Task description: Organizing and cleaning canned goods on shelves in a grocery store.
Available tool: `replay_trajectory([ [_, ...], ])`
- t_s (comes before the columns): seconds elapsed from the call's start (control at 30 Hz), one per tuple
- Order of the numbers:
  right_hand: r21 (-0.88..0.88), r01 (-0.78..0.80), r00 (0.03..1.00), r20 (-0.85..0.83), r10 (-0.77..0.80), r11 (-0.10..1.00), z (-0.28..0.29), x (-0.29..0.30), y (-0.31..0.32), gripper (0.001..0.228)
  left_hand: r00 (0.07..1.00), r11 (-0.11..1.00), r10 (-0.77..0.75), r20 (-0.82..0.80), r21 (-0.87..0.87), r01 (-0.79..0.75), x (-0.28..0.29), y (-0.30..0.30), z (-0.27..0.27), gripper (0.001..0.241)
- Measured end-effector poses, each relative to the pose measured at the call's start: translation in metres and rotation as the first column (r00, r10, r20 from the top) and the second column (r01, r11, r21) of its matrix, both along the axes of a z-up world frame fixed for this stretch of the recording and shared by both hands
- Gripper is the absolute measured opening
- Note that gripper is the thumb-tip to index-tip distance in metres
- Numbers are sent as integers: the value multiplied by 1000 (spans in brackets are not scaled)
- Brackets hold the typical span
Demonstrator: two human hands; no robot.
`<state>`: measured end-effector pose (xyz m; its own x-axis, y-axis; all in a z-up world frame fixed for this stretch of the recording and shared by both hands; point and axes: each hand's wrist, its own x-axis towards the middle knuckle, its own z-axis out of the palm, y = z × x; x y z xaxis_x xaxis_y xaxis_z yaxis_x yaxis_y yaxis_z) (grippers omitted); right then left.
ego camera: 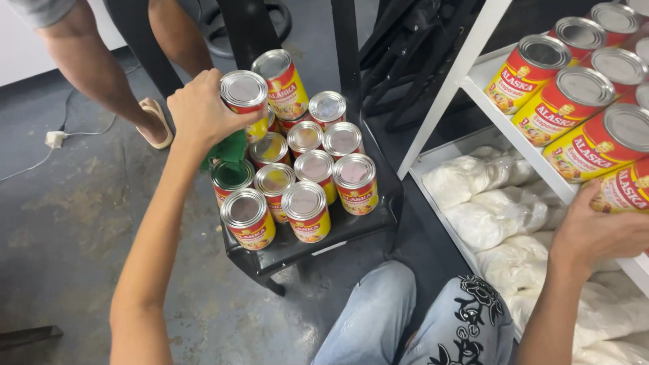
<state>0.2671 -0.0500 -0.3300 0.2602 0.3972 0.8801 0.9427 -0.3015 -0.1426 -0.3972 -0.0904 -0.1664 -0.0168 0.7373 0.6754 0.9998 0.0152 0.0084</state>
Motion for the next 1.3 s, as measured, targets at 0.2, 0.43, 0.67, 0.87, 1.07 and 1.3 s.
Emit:
replay_trajectory([
  [0.2,17,-105,991,-79,106,994,27,-17,-11,66,1000,997,23,9,-72,-22,-2,0,-4,75],
  [0.43,186,-328,896,-250,368,926,61,-30,-30,111,989,968,110,-96,-216,-129,-3,2,-15,91],
  [0.67,301,-431,828,-243,506,851,84,-41,-52,105,979,957,116,-167,-244,-155,-5,-21,9,101],
  [0.87,446,-503,757,-187,626,741,132,-92,-72,93,982,945,119,-146,-287,-158,-9,-42,36,79],
  [1.07,408,-881,93,-346,933,239,160,-206,-50,85,977,899,126,-171,-396,-186,6,-37,44,71],
  [1.3,280,-960,-157,-446,881,-29,113,-348,19,83,977,848,166,-131,-487,-209,-14,-19,18,49],
])
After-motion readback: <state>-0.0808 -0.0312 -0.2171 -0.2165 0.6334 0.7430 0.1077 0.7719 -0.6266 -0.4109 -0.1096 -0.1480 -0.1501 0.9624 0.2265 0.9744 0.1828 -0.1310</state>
